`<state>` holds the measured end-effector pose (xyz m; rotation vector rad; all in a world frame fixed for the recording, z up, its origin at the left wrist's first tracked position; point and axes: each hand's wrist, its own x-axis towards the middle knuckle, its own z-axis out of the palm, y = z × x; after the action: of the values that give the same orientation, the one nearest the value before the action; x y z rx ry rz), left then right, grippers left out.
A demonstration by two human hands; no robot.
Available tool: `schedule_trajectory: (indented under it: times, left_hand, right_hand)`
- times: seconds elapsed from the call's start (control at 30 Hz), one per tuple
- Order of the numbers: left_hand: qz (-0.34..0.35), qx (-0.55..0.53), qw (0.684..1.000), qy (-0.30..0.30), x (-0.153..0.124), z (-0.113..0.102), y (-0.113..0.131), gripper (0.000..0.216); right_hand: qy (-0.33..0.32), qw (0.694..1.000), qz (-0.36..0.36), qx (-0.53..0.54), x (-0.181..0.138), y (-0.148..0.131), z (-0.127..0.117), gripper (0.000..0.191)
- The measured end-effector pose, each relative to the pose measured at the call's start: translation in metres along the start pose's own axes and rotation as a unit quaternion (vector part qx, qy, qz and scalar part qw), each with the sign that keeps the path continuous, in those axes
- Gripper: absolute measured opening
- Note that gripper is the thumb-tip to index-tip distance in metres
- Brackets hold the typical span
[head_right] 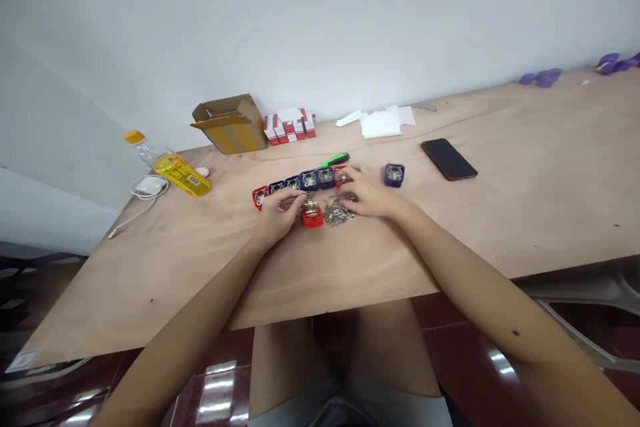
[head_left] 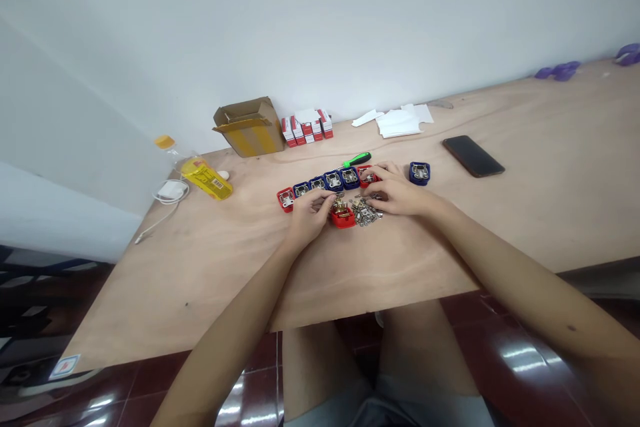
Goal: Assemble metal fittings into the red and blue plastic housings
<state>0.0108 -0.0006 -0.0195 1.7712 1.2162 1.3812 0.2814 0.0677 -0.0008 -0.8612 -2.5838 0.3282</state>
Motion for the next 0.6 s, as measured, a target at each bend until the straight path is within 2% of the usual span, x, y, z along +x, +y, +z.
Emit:
schedule_trajectory:
  times: [0.2, 0.43, 0.6]
  left_hand:
    - [-0.016, -0.015, 1.000, -0.002, 0.000, 0.000, 0.000, 0.028]
    - [-0.054, -0.068, 0.996, -0.029, -0.001, 0.001, 0.005, 0.034]
    - [-0.052, -0.069, 0.995, -0.053, -0.002, 0.002, 0.011, 0.036]
  right_hand:
    - [0.018, 1.000, -0.002, 0.012, 0.001, 0.000, -0.001, 0.016]
    - [0.125, 0.982, -0.007, 0.140, 0.006, -0.022, 0.003, 0.019]
    - [0.132, 0.969, -0.003, 0.207, 0.011, -0.032, 0.016, 0.016]
